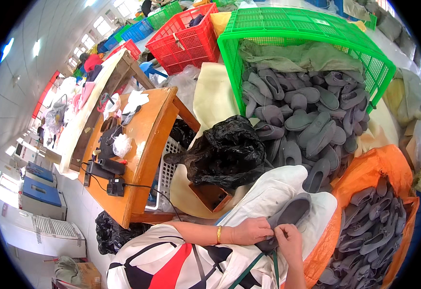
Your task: The person sits in a workshop and sews grey fabric slippers by hand using a needle and thread. They pull the thread through the slipper opening, tie knots, and handle a black plastic bag containing additional materials. The person works on multiple slippers sequentially, placing finished items aside.
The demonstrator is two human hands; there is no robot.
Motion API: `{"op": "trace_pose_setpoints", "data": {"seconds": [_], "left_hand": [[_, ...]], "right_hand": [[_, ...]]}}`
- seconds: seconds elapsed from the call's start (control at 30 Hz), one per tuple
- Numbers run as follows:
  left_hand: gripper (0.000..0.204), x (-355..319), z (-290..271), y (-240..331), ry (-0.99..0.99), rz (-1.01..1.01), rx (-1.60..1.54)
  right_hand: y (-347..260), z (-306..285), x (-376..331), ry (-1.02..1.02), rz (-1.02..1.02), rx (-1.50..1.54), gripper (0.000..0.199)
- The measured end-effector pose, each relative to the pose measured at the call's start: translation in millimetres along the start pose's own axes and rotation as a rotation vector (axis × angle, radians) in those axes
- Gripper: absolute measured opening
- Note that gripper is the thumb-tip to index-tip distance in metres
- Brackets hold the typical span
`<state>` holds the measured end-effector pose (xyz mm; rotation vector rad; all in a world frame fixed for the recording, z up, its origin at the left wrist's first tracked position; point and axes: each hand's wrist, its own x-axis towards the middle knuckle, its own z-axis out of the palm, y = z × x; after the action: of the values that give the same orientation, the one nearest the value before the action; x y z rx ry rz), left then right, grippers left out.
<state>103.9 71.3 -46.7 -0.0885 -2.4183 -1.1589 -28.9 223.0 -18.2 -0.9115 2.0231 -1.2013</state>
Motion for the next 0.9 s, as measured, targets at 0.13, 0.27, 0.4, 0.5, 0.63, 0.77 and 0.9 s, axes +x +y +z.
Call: {"op": "trace_pose_setpoints", "data": {"seconds": [0.13, 0.27, 0.4, 0.5, 0.63, 0.77, 0.9], "left_hand": [[0.024, 0, -1, -2, -0.015, 0.019, 0.019], [0.024, -1, 1, -6, -0.041, -0.010, 0.015], [0.023, 0, 2, -10, -0.048, -0.033, -0.001], [0.022, 3, 2, -10, -0.054, -0.037, 0.001], [0.021, 3, 4, -10, -0.071, -0.069, 0.012], [0.021, 2, 4, -7, -0.065, -0.068, -0.011], [0.017, -1, 3, -11, -0.095, -0.081, 0.000]], "right_hand": [[-4, 4, 4, -0.058, 0.063, 0.078, 0.008], [-9, 21, 8, 0.131, -0.204, -0.211, 0.012], [-4, 30, 16, 0.224, -0.165, -0.135, 0.012], [8, 34, 18, 0.225, -0.121, -0.103, 0.011], [18, 36, 21, 0.226, -0.070, -0.065, 0.013], [19, 35, 18, 0.213, -0.082, -0.030, 0.014], [2, 32, 10, 0.162, -0.141, -0.036, 0.012]]}}
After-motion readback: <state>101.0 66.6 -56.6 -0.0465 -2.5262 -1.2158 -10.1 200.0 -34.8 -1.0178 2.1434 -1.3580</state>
